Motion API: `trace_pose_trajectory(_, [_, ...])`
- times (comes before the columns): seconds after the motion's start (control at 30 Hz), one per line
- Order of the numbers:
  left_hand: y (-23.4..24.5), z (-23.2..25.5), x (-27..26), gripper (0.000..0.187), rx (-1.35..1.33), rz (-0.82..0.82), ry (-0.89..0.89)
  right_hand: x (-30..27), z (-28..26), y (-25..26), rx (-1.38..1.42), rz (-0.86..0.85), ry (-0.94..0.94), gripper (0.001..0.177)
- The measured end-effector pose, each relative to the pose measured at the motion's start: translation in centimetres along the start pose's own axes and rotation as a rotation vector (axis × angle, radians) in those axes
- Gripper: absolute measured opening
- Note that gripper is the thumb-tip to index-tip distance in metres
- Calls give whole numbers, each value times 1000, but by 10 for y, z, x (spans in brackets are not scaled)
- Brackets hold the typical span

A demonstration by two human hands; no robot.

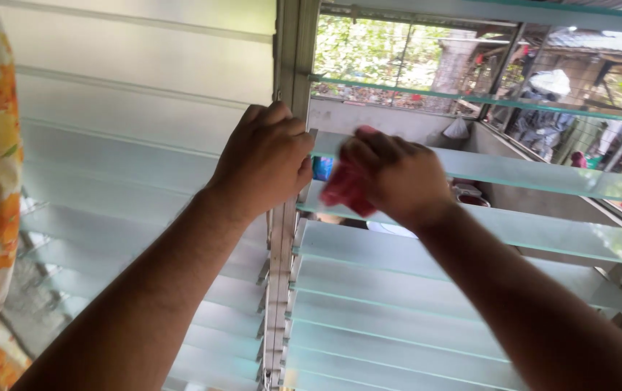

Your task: Cleaning and wiping down individual glass louvers of a window with a red cloth.

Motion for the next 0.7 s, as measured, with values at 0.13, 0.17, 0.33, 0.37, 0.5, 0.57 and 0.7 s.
trace_pose_trajectory(0.13, [-1,-10,0,9,-67,-60,-22,-60,33,29,-54,-11,-18,40])
trace_pose_trajectory(0.17, [0,-11,1,11,-92,-58,-38,-72,39,37,-76,-12,-44,35])
trace_pose_trajectory(0.33, [-4,-20,3,11,-195,-62,-101,-114,45,82,-104,-50,-164,29])
trace_pose_trajectory(0.37, [-6,-22,3,12,-180,-68,-116,-118,38,90,-140,-45,-236,26])
trace_pose_trajectory(0.5, [-13,-26,5,12,-206,-91,-138,-166,-14,78,-2,612,-597,22])
trace_pose_trajectory(0.57, [-10,-26,9,12,-222,-125,-151,-156,-35,36,333,984,-922,30])
trace_pose_trajectory(0.7, [-1,-31,14,13,-332,-221,-148,-53,-68,-4,1298,1329,-1107,29])
Point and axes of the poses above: each hand's wrist, its own x-axis towards the middle knuckle, its own y-axis out of the back of the hand, z = x × y, the point moved 3 cm from there along x, towards the middle knuckle, and after that the axes turned 11 degrees about y, right-handed, at the moved point
